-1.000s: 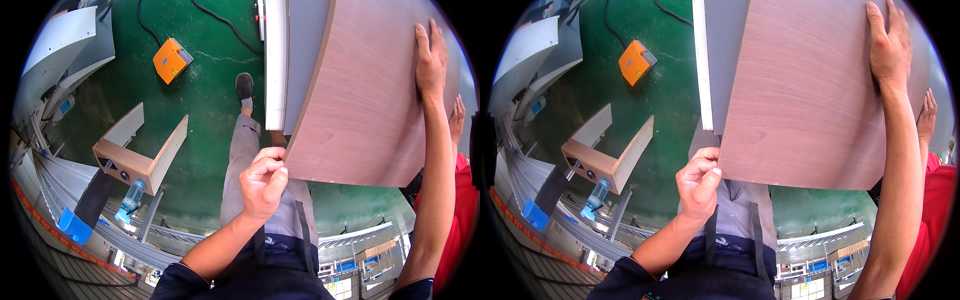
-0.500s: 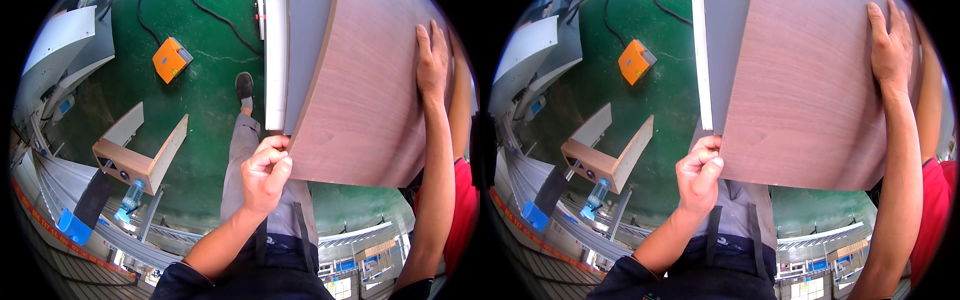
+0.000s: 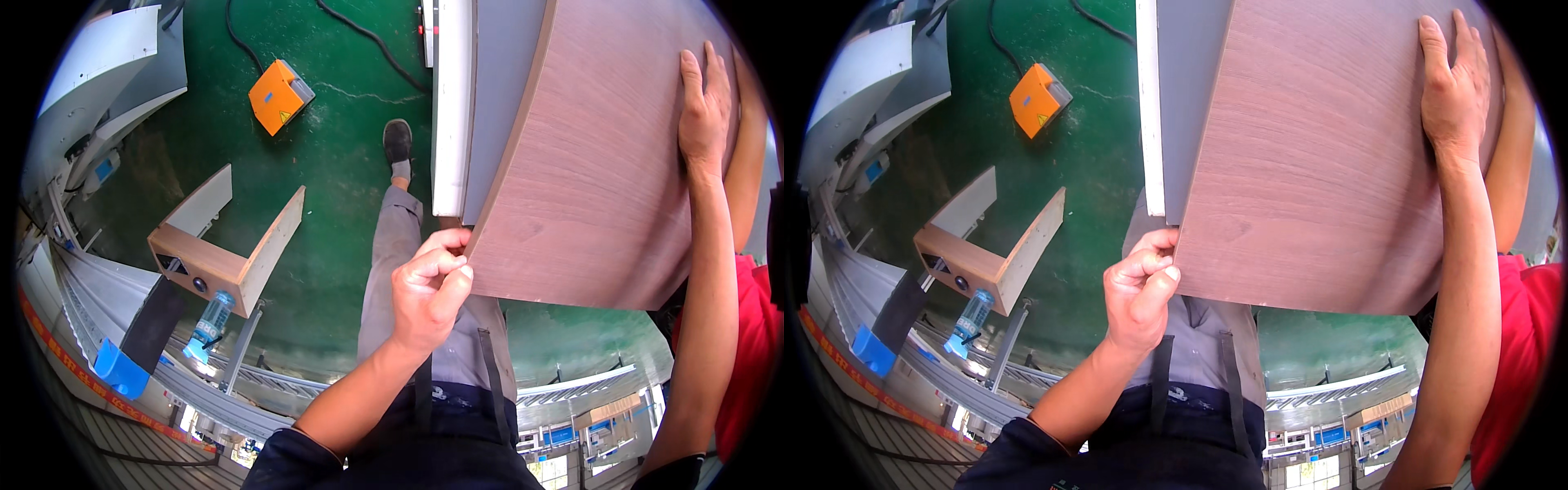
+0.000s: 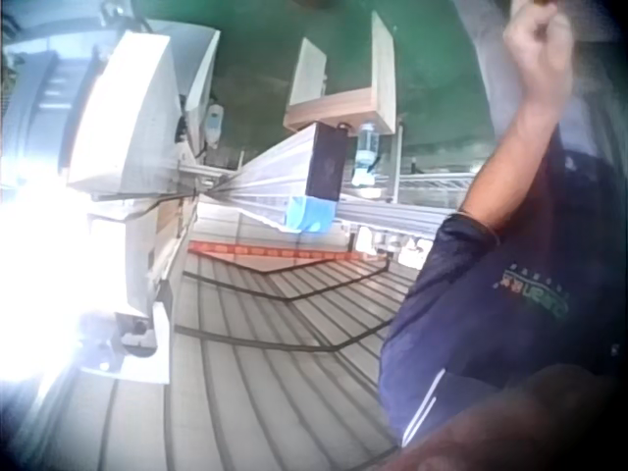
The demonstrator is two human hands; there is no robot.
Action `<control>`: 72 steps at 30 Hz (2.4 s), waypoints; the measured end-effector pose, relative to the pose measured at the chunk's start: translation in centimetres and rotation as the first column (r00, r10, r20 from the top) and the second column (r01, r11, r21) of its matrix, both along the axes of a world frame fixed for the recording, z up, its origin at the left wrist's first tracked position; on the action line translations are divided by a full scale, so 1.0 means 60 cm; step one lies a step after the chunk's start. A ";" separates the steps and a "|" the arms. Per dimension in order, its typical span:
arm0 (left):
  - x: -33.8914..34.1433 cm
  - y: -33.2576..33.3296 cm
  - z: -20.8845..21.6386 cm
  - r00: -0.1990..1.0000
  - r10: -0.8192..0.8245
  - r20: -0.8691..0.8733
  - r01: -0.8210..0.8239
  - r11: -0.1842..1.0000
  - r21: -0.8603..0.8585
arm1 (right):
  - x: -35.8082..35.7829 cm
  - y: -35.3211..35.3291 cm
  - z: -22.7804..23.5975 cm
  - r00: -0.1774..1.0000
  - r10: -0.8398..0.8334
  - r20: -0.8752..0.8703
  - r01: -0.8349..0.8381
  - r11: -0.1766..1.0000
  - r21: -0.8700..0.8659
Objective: The person carries a large wooden panel through a workshop, stacks it with other panels, and then aligns it with another panel on a workbench. They inspect the edges and fit the panels together with assistance from a coworker.
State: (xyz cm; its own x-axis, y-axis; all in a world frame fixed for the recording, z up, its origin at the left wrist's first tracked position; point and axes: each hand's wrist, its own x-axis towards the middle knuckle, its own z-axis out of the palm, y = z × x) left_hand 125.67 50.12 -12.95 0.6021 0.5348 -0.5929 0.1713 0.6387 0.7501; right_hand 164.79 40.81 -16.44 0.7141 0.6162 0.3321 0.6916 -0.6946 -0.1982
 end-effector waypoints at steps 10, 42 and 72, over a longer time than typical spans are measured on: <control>-0.057 0.010 -0.008 0.983 -0.099 -0.156 0.110 0.992 0.062 | -0.001 -0.003 0.000 1.000 -0.025 -0.012 0.025 1.000 -0.008; -0.002 0.112 -0.015 0.775 -0.631 -0.027 0.613 0.741 0.275 | 0.009 -0.005 0.009 0.998 0.017 -0.057 -0.017 1.000 0.009; -0.017 0.066 0.002 0.885 -0.448 -0.126 0.453 0.769 0.451 | 0.013 -0.002 0.008 0.998 0.017 -0.057 -0.016 1.000 0.016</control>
State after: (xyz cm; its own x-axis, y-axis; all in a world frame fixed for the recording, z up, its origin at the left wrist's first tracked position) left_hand 124.64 54.08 -12.81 0.8374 0.4122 -0.3589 0.3627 0.0720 0.9291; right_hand 165.56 40.69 -15.93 0.7221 0.6233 0.3003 0.6901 -0.6798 -0.2485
